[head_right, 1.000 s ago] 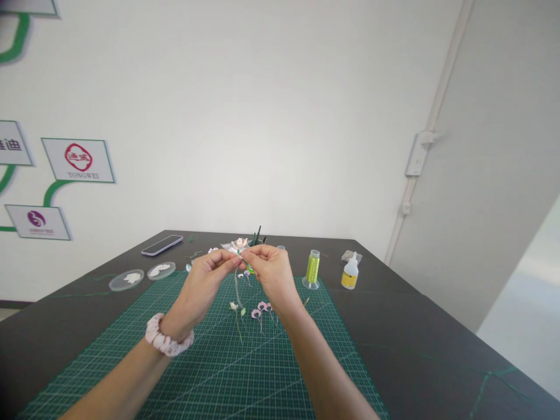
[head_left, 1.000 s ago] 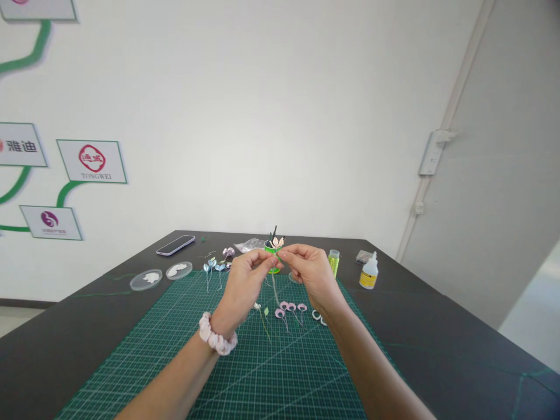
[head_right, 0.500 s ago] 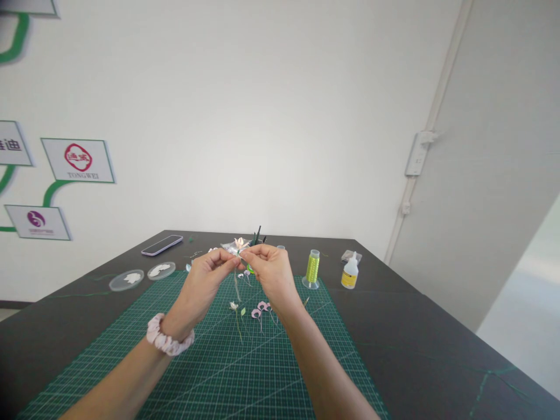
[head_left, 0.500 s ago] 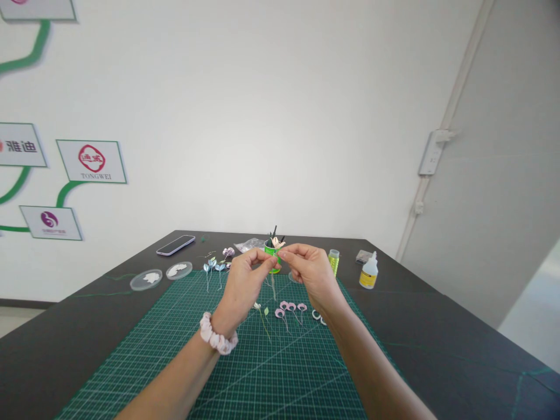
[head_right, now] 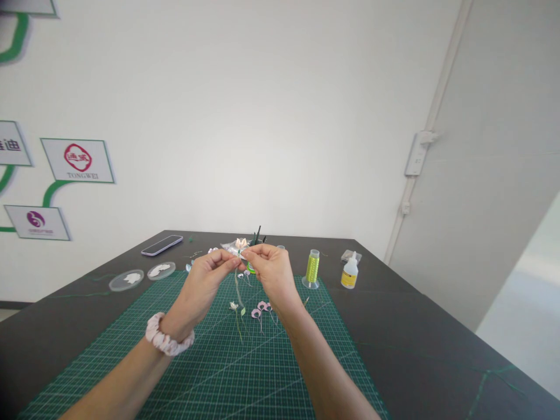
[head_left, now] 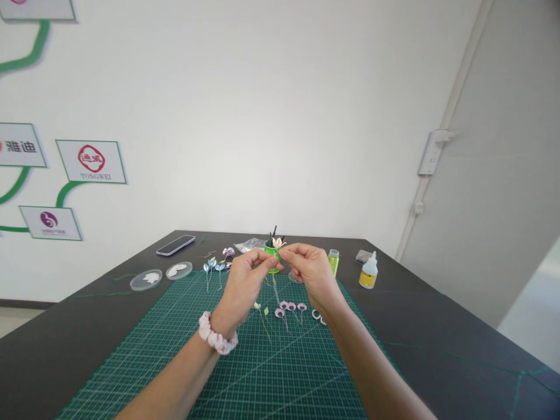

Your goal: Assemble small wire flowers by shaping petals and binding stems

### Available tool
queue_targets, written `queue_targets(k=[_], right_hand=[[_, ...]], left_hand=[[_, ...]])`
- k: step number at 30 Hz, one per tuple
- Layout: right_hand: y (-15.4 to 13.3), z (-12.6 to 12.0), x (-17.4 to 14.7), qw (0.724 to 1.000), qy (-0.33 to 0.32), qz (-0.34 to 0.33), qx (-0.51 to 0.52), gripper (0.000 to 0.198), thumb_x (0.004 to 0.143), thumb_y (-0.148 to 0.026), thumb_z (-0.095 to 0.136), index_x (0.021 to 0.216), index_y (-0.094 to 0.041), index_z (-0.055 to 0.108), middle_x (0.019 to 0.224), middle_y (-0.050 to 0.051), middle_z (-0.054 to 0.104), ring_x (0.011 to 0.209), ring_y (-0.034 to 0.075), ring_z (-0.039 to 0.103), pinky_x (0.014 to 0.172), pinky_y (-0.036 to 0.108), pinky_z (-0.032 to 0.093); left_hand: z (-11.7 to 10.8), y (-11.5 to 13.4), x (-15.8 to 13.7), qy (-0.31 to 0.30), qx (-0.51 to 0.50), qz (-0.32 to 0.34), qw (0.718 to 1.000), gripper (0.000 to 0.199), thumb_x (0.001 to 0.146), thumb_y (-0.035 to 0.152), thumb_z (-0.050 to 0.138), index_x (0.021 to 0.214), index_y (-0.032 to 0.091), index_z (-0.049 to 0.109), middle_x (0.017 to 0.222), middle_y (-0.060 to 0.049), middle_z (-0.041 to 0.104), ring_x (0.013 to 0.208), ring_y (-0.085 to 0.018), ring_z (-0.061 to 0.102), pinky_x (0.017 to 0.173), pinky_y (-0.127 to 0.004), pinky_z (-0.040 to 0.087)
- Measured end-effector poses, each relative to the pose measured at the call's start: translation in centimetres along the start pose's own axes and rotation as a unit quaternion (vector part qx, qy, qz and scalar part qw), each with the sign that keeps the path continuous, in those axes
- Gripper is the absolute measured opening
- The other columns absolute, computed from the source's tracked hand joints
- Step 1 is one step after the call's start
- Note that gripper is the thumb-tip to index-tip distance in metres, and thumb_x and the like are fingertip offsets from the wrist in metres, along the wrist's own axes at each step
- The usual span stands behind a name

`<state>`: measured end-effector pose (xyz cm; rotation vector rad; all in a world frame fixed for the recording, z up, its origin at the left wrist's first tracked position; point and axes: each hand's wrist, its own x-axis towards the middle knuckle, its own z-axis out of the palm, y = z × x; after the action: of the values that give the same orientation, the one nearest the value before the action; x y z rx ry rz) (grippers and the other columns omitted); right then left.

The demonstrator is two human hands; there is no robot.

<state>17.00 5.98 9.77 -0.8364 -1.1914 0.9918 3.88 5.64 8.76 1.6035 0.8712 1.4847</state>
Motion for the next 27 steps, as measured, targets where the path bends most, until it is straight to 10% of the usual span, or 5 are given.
queue_targets(k=[27], right_hand=[[0.01, -0.18, -0.03, 1.0, -0.013, 0.016, 0.005, 0.027, 0.056, -0.039, 0.078, 0.063, -0.014, 0.07, 0.045, -0.004, 0.052, 0.04, 0.005, 0.029, 0.04, 0.021, 0.019]], left_hand=[[0.11, -0.04, 0.0, -0.02, -0.028, -0.003, 0.999, 0.018, 0.078, 0.031, 0.065, 0.067, 0.018, 0.069, 0.068, 0.0, 0.067, 0.071, -0.015, 0.055, 0.079, -0.029, 0.044]])
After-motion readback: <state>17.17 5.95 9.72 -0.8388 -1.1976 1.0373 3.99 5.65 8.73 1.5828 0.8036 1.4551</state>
